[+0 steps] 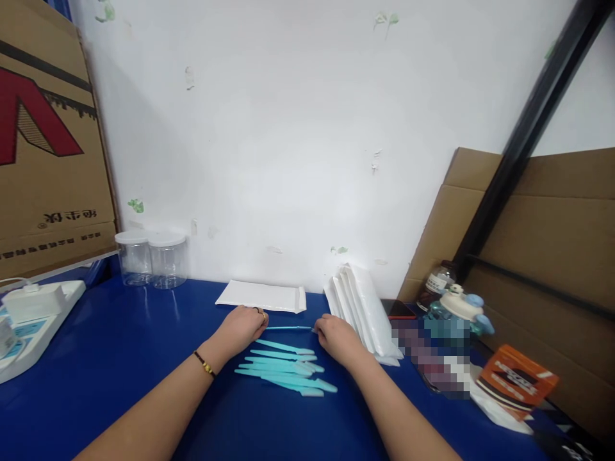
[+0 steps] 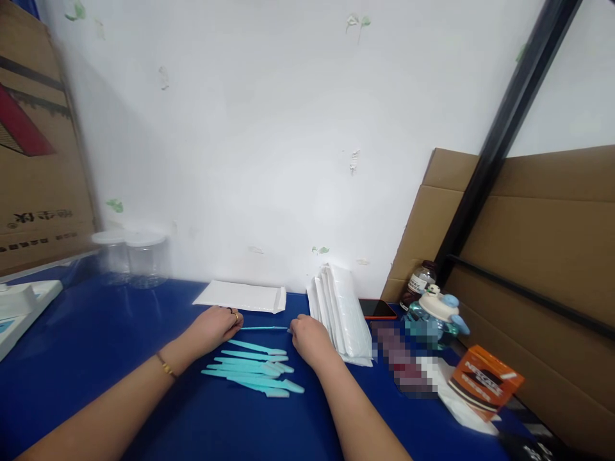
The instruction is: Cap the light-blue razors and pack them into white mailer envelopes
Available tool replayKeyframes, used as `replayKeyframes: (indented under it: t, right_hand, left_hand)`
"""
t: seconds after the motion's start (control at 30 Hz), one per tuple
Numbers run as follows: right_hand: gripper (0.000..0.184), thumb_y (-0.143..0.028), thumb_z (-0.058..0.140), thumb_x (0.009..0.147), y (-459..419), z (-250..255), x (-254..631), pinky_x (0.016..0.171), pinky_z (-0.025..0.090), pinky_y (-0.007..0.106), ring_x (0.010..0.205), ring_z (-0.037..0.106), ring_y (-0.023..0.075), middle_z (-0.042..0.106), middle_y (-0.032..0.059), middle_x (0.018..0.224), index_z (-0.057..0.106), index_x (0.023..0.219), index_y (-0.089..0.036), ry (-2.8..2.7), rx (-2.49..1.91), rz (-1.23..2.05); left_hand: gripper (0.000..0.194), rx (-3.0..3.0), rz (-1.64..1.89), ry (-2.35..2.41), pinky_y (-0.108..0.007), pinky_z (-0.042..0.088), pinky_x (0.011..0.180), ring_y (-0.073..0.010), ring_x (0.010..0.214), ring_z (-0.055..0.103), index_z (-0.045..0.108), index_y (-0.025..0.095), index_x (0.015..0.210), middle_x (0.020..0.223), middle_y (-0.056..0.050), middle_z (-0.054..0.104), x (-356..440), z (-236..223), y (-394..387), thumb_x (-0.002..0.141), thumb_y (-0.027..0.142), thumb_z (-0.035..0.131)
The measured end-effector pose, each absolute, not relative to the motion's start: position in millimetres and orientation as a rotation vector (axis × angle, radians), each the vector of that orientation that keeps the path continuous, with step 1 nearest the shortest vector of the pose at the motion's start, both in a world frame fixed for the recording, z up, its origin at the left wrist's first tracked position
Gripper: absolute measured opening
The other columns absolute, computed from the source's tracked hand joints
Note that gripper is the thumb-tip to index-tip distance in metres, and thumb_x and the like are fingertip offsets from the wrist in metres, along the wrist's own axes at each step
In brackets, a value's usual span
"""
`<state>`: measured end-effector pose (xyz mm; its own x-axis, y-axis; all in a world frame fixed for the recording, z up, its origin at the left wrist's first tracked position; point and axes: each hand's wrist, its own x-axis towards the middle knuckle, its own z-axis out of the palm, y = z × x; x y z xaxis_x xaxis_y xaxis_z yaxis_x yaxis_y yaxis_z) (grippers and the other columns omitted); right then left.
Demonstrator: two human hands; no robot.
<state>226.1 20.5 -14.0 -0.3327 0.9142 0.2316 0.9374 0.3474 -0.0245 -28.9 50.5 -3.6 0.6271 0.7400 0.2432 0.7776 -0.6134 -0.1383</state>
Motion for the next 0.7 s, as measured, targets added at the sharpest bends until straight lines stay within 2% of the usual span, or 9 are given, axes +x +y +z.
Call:
replayKeyframes:
  t: [0.2, 0.47, 0.57, 0.6, 0.7]
  right_hand:
    - [0.026, -0.012, 0.041, 0.085, 22.4, -15.4, 226.7, 0.071, 0.041, 0.024, 0.084, 0.060, 0.0170, 0.064, 0.0055, 0.089, 0.066, 0.089, -0.019, -2.384, -1.600, -0.055]
    - [0.025, -0.013, 0.044, 0.085, 16.9, -13.2, 218.9, 0.075, 0.041, 0.022, 0.082, 0.059, 0.0141, 0.063, 0.0038, 0.087, 0.068, 0.089, -0.019, -2.395, -1.407, 0.179]
    - [0.024, -0.017, 0.045, 0.086, 9.6, -8.6, 217.9, 0.075, 0.041, 0.022, 0.082, 0.057, 0.0142, 0.064, 0.0029, 0.084, 0.068, 0.085, -0.020, -2.402, -1.374, 0.239]
    - [0.024, -0.019, 0.045, 0.086, 6.7, -6.6, 217.9, 0.076, 0.040, 0.022, 0.082, 0.057, 0.0144, 0.064, 0.0025, 0.084, 0.068, 0.084, -0.020, -2.410, -1.353, 0.255]
    - [0.024, -0.021, 0.045, 0.087, -1.5, 0.7, 219.5, 0.076, 0.040, 0.023, 0.083, 0.056, 0.0144, 0.064, 0.0017, 0.083, 0.068, 0.083, -0.020, -2.418, -1.304, 0.305]
  left_hand:
    - [0.022, -2.654, -0.265, -1.191, -0.025, 0.034, 0.060, -0.0155, 0.065, 0.058, 0.057, 0.018, 0.073, 0.071, -0.002, 0.063, -30.9, -4.2, 51.7, 0.089, 0.021, 0.042]
    - [0.025, -2.768, -0.350, -1.156, -0.027, 0.037, 0.068, -0.0158, 0.070, 0.058, 0.059, 0.018, 0.074, 0.073, -0.003, 0.063, -26.8, -6.3, 49.4, 0.090, 0.024, 0.040]
    - [0.024, -2.882, -0.434, -1.279, -0.029, 0.039, 0.077, -0.0187, 0.085, 0.059, 0.062, 0.021, 0.091, 0.090, -0.004, 0.066, -28.7, -4.1, 43.9, 0.088, 0.035, 0.043]
    - [0.030, -2.936, -0.456, -1.316, -0.030, 0.040, 0.081, -0.0206, 0.094, 0.057, 0.060, 0.022, 0.103, 0.101, -0.005, 0.064, -29.0, -2.9, 40.3, 0.086, 0.042, 0.046]
    - [0.078, -3.099, -0.390, -1.298, -0.035, 0.036, 0.094, -0.0278, 0.116, 0.045, 0.042, 0.024, 0.131, 0.128, -0.009, 0.050, -25.7, 0.9, 24.7, 0.065, 0.060, 0.062]
